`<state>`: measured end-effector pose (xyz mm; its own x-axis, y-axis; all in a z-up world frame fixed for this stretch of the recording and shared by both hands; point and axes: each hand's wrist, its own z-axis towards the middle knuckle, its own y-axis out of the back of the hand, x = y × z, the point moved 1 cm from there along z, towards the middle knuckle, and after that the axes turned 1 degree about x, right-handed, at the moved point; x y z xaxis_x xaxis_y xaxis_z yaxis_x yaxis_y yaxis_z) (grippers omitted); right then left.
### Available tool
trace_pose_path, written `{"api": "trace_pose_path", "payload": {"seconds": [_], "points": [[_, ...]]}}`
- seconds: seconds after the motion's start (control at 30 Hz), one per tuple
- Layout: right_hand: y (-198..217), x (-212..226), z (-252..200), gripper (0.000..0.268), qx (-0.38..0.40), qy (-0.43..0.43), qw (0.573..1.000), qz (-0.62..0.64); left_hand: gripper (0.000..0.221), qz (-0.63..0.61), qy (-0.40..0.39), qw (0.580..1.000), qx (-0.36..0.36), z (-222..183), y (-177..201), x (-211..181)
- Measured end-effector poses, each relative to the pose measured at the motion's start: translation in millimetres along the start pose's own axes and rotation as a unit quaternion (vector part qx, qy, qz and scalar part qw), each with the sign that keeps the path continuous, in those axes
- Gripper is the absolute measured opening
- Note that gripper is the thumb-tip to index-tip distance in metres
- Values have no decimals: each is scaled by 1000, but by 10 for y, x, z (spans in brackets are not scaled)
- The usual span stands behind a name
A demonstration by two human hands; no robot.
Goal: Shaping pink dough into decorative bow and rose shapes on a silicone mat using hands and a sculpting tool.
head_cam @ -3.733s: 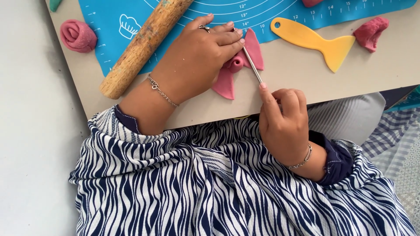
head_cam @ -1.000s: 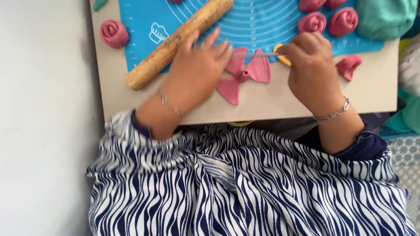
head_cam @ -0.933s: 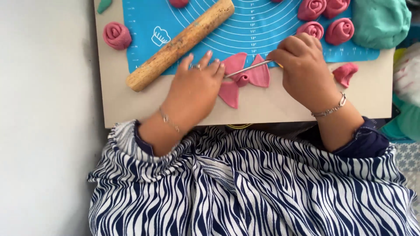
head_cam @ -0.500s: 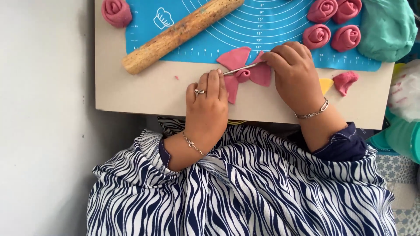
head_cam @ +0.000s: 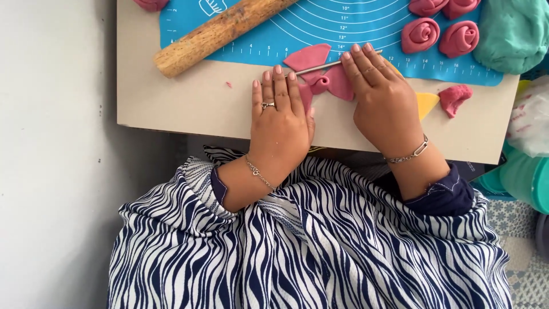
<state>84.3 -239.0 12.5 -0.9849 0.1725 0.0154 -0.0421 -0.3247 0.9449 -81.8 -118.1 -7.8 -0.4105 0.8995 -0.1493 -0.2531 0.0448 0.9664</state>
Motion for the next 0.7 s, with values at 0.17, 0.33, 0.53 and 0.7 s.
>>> {"api": "trace_pose_path", "payload": {"seconds": [0.17,0.33,0.53,0.7], "points": [[-25,-50,109,66,82,-21,996,20,82,-2,24,998,52,104,19,-19],[-38,-88,227,63,135,-28,989,47,92,58,50,994,74,196,23,-10],[46,-102,139,51,62,-9,990,124,77,123,43,991,-11,100,84,-57],[25,32,158,47,8,20,999,44,83,161,49,986,2,62,121,-132]]}}
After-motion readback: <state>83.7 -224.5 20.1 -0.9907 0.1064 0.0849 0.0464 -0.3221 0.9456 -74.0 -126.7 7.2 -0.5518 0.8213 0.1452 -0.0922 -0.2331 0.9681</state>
